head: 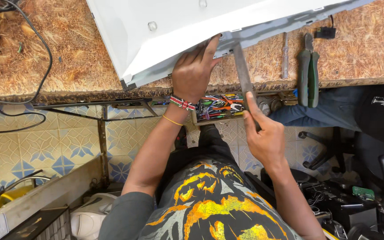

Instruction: The person uses pliers and a metal file to work on the bottom edge of a white appliance interior, likely a microwave. They repeatedly file and scrape the edge while holding the appliance steady, then switch to a screwdriver to adjust components near the same area.

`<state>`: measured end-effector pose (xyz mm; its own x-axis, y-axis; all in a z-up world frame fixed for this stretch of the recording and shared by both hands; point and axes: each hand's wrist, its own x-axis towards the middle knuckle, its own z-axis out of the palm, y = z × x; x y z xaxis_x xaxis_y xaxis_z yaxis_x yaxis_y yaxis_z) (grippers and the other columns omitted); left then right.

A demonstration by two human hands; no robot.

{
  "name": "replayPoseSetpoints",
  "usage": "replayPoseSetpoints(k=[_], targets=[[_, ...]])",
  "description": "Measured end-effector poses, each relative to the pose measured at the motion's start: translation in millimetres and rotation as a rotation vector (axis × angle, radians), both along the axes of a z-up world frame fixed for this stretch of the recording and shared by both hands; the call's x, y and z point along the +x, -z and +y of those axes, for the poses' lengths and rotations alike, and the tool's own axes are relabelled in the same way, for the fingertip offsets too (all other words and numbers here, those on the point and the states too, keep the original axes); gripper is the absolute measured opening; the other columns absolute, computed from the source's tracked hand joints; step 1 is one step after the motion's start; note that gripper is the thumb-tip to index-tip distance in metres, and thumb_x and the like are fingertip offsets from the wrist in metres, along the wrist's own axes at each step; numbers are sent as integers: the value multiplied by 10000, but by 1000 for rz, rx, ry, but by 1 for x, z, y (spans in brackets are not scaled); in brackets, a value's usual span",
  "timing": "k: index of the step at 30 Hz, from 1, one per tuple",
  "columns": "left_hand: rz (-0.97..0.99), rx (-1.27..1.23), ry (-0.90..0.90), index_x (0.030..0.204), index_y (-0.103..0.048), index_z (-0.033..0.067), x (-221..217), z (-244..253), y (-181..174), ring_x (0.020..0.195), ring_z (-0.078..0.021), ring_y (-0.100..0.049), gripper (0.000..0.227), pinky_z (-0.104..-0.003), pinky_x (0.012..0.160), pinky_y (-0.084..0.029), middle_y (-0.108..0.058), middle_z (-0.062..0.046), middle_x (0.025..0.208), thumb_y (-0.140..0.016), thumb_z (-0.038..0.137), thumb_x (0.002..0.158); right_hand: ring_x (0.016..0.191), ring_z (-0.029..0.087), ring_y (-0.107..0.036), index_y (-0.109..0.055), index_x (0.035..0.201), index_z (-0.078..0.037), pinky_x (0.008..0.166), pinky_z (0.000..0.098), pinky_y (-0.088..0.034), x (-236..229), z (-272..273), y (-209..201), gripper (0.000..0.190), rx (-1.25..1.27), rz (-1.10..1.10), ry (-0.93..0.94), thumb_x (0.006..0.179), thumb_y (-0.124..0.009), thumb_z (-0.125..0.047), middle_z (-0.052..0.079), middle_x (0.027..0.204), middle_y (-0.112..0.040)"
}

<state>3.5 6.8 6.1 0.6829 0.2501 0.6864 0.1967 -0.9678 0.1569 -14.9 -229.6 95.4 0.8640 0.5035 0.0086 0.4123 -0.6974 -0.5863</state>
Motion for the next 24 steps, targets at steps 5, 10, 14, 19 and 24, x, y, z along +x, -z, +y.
replayPoseSetpoints(k=[5,10,14,19,24], targets=[[-8,19,-12,1501,-485,236,-1,0,2,930,-118,-753,681,-281,810,-597,-807,69,1070,-817,506,972,546,239,-340,-460,1572,-282,534,424,-343,21,27,25,502,-143,-84,-99,1085,-576,-267,105,625,-403],[-30,15,18,1503,-484,223,4,3,2,992,-125,-774,674,-303,841,-620,-814,32,1078,-803,506,981,655,165,-233,-482,1552,-347,540,402,-357,32,44,16,473,-46,-97,-67,1096,-595,-293,136,581,-412],[-16,-22,-1,1470,-519,214,-1,-1,1,957,-140,-778,633,-283,813,-613,-821,27,1064,-775,515,975,522,131,-209,-492,1538,-358,464,344,-295,12,32,-8,476,-115,116,24,1068,-572,-349,-15,620,-450],[13,-19,-19,1529,-453,246,3,-2,14,706,-99,-700,653,-256,636,-598,-766,65,837,-686,596,1029,442,194,-419,-317,1615,-389,519,411,-376,41,49,24,524,-242,-42,-120,1126,-499,-338,107,484,-463],[-31,-17,-7,1468,-514,196,1,-1,-1,911,-150,-778,620,-289,787,-619,-823,24,1033,-721,556,1008,575,187,-208,-464,1568,-314,517,371,-313,22,40,0,489,-119,28,-16,1085,-543,-313,79,558,-316]])
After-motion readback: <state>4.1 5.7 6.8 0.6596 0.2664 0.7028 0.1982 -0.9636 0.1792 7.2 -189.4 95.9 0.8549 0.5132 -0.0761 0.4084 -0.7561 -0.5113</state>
